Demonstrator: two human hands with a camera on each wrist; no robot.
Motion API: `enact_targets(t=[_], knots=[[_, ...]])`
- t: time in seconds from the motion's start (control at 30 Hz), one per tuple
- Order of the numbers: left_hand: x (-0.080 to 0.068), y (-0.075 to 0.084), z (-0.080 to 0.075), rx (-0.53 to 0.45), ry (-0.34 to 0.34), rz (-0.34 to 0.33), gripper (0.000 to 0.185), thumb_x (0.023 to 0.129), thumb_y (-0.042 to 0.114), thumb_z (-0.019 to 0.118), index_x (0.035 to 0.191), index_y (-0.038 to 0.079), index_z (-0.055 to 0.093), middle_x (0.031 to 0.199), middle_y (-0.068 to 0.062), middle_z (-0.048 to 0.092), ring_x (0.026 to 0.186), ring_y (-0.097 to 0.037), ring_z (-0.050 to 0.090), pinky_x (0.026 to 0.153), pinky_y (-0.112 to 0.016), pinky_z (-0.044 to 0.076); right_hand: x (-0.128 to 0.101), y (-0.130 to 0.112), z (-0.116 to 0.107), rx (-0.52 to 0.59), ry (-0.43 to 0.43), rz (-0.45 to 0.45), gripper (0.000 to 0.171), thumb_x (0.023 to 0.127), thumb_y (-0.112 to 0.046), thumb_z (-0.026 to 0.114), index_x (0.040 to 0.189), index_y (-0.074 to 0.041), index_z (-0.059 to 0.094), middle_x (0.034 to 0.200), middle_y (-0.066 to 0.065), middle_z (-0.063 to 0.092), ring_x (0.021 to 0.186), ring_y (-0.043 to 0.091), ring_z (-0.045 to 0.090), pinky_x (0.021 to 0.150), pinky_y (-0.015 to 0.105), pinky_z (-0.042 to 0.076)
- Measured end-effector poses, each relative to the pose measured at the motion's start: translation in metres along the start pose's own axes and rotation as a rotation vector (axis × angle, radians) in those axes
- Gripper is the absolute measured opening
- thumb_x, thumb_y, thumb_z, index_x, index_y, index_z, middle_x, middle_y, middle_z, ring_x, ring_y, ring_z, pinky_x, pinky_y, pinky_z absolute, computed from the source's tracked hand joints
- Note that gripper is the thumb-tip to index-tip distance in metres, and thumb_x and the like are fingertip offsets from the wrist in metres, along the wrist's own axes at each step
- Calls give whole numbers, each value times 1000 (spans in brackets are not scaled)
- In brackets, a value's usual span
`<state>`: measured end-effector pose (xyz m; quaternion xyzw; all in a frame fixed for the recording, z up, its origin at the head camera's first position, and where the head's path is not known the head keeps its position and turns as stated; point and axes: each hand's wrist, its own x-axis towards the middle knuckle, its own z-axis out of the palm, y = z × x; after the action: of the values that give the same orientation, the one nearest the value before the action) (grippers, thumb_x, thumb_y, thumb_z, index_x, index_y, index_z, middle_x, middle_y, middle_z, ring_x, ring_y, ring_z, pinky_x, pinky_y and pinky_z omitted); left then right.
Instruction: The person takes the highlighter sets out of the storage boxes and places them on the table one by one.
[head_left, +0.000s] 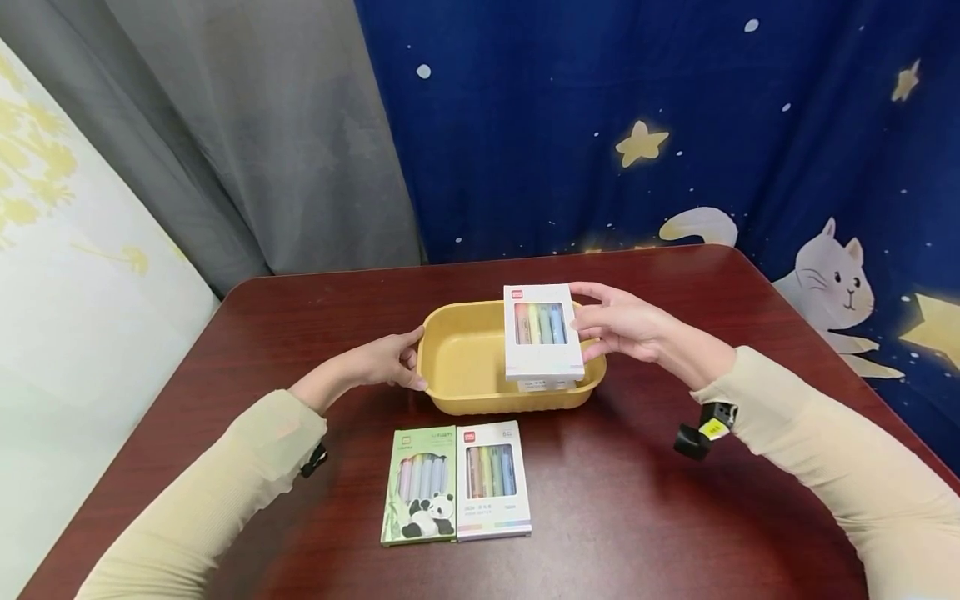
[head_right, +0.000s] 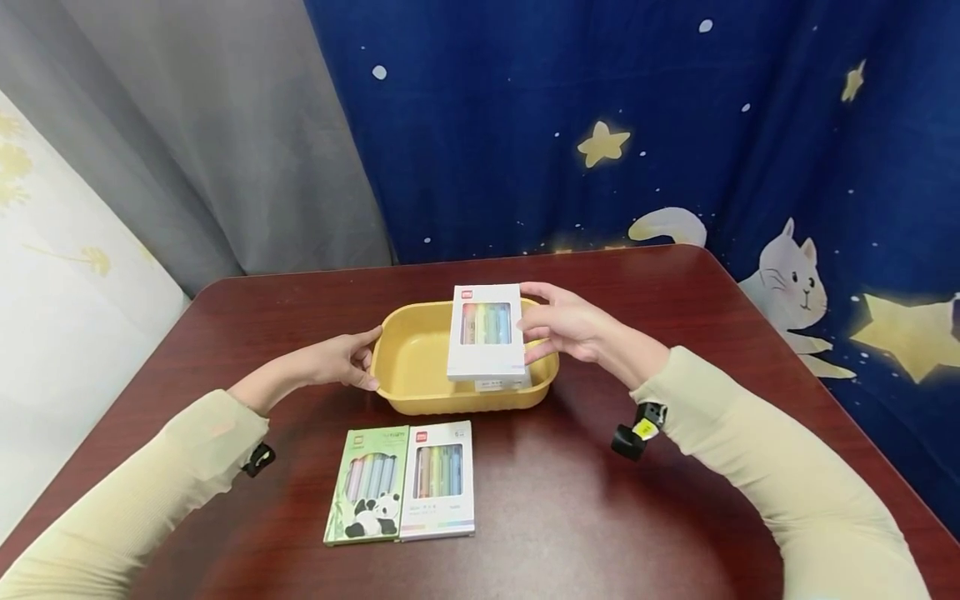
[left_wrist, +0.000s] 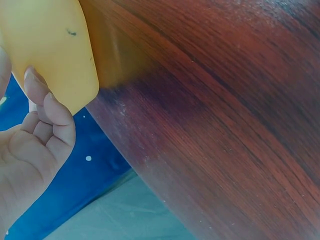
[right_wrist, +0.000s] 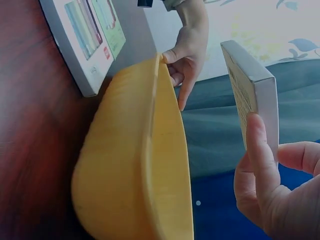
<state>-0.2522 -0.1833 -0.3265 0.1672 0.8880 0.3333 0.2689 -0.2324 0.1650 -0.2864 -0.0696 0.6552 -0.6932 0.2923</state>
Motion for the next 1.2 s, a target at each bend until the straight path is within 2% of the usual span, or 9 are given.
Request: enact_targets(t=[0.37, 0.63, 1.2], knots=[[1, -1, 0, 7, -4, 19, 98, 79, 14, 72, 146, 0, 2, 73, -4, 47, 64, -15, 43, 57, -26, 37, -28, 17, -12, -1, -28, -25, 72, 90, 4, 46, 145, -7, 2, 115, 15, 50, 93, 24, 61, 72, 45, 51], [-1, 3, 1, 6, 0, -11, 96, 79, 15, 71, 146, 1, 4, 74, -4, 46, 67, -17, 44, 60, -28, 39, -45, 36, -18, 4, -37, -15, 71, 88, 3, 51, 143, -8, 6, 109, 11, 56, 92, 25, 62, 74, 47, 50], [3, 0, -1, 14, 0, -11, 96, 79, 14, 72, 147, 1, 4, 73, -4, 46, 65, -17, 44, 58, -27, 38, -62, 69, -12, 32, -110, 20, 75, 86, 2, 55, 141, -4, 4, 103, 13, 58, 91, 29, 64, 71, 51, 50]])
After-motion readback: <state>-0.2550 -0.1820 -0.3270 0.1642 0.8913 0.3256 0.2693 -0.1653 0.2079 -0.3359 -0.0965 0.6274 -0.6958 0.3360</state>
